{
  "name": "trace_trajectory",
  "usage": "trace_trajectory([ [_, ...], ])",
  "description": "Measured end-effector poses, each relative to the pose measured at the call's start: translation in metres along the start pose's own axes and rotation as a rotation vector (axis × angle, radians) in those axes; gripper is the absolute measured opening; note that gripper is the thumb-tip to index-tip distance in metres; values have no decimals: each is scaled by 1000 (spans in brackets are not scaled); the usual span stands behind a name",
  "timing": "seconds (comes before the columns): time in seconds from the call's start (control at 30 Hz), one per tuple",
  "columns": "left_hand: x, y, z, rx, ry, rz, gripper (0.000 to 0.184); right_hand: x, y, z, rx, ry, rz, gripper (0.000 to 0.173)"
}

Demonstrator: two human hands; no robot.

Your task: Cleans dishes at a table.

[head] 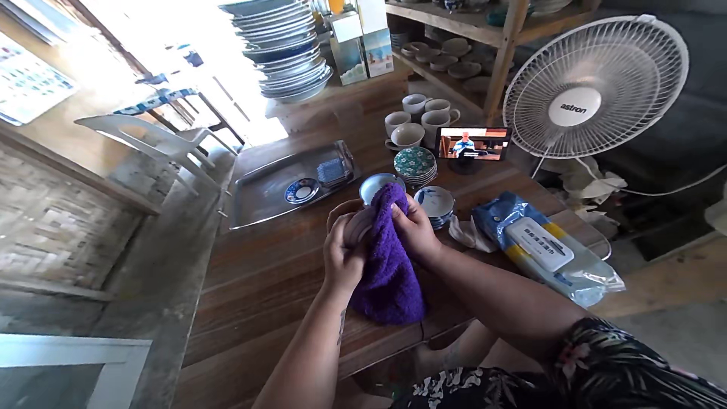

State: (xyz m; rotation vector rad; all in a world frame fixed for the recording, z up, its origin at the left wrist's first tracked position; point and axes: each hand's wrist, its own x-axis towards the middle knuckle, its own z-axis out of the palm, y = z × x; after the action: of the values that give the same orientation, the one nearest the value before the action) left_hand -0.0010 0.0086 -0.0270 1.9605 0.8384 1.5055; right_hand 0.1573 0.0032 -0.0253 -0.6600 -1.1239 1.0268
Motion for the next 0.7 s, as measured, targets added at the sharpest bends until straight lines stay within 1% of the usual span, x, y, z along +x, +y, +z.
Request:
trace_trajectory([
  [0.17, 3, -1, 3, -211, 95, -6, 27, 0, -3, 1, 109, -8, 180, 15],
  [0.23, 3, 1, 4, -283, 166, -47, 32, 0, -3, 2, 156, -41, 240, 16],
  [0.33, 3, 9, 4, -348, 271, -147, 45, 0, -1, 2, 203, -148, 302, 30],
  [0.4, 4, 14, 3, -348, 295, -215, 52, -1, -1, 3, 233, -174, 335, 36],
  [0.5, 5, 15, 4, -348, 272, -243, 51, 1, -3, 2, 277, -140, 335, 34],
  [0.6, 6, 16, 2, -336, 222, -241, 39, 1, -7, 1, 273, -100, 305, 29],
  [0.63, 6, 15, 1, -308, 190, -240, 37, 1, -7, 1, 278, -84, 295, 27],
  [0.7, 5, 12, -3, -208, 112, -230, 39, 2, -7, 1, 265, -55, 271, 22],
])
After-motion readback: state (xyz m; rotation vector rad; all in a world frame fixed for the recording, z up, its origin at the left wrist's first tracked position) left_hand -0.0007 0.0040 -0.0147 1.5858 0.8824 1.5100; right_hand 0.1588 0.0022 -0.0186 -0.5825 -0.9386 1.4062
